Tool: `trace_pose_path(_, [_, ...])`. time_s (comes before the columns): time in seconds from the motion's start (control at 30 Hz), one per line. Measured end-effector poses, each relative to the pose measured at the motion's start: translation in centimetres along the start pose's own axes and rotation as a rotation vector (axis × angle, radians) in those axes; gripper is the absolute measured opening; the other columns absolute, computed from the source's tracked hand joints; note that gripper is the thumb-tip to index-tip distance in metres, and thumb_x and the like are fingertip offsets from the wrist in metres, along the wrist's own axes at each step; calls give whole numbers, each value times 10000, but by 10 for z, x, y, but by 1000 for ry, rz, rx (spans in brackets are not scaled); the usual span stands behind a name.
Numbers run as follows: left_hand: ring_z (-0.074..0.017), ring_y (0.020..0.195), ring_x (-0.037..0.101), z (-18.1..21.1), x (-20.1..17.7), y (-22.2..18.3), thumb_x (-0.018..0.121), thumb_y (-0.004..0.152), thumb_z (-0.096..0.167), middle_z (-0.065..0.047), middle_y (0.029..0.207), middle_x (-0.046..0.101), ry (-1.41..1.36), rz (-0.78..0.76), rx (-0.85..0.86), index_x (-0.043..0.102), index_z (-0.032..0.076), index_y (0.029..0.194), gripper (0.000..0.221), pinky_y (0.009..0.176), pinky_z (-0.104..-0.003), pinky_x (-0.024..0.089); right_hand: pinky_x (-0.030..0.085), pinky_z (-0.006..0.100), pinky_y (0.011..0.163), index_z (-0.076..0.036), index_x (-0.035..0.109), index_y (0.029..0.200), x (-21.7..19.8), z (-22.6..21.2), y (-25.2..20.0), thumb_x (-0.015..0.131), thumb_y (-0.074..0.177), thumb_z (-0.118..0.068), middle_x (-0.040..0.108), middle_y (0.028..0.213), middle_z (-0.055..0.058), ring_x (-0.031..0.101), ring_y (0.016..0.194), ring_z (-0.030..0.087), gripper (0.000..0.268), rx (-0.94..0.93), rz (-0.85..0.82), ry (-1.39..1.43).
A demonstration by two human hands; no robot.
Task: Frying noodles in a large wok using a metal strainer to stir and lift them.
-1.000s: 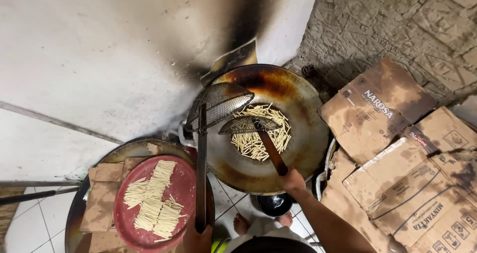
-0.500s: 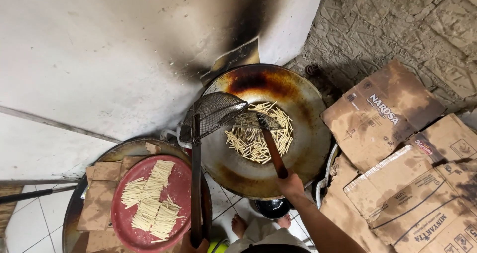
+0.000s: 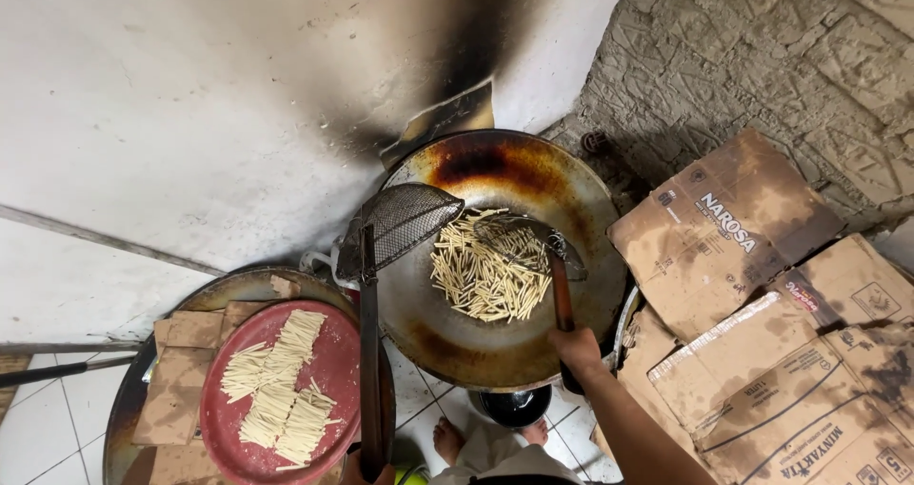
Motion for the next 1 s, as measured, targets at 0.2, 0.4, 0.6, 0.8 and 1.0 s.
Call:
trace_pose_path(0.2, [-238, 904, 734, 22, -6, -20, 697, 645, 211, -56, 885, 798, 174, 108, 28, 754, 193, 1091, 450, 893, -328, 543, 533, 369, 625, -33, 681, 1240, 10, -2, 71, 658, 795, -246, 707, 898, 106, 679, 770, 264, 494, -77, 1, -204])
trace_pose_path(0.4, [-174, 915, 753, 3, 4, -11, 741, 659, 213, -17, 936, 812, 192, 80, -21, 738, 191, 1140, 482, 916, -288, 552, 430, 320, 552, -28, 691, 1053, -6, -20, 14, 730, 779, -203, 633, 808, 80, 597, 683, 208, 328, -68, -29, -258])
trace_pose_path(0.6, [-251, 843, 678, -31, 19, -5, 698, 649, -16, -121, 904, 725, -155, 145, 4, 727, 64, 1165, 523, 861, -310, 517, 580, 335, 641, -140, 550, 1429, -17, -38, -13, 668, 862, -214, 731, 1023, 86, 686, 783, 228, 583, -149, 14, -228])
trace_pose_path(0.8, [-264, 735, 610, -57, 22, 16, 670, 590, -13, -126, 802, 644, -234, 175, 122, 705, 17, 1040, 452, 724, -328, 503, 597, 448, 777, -70, 634, 1250, 0, -45, 68, 663, 724, -403, 755, 997, 179, 752, 946, 353, 624, -353, 153, -335])
trace_pose_path(1.0, [-286, 807, 647, -53, 11, -2, 679, 618, -12, -138, 850, 682, -216, 217, 92, 711, 23, 1068, 452, 783, -350, 517, 604, 457, 839, -5, 634, 1218, 3, -26, 35, 611, 829, -374, 753, 1014, 210, 752, 962, 359, 537, -315, 141, -499])
Point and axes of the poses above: each hand's wrist, its own y-axis towards the middle knuckle, its own x-axis out of the palm, z = x × y, the point moved 7 cm from there along y, towards the middle knuckle
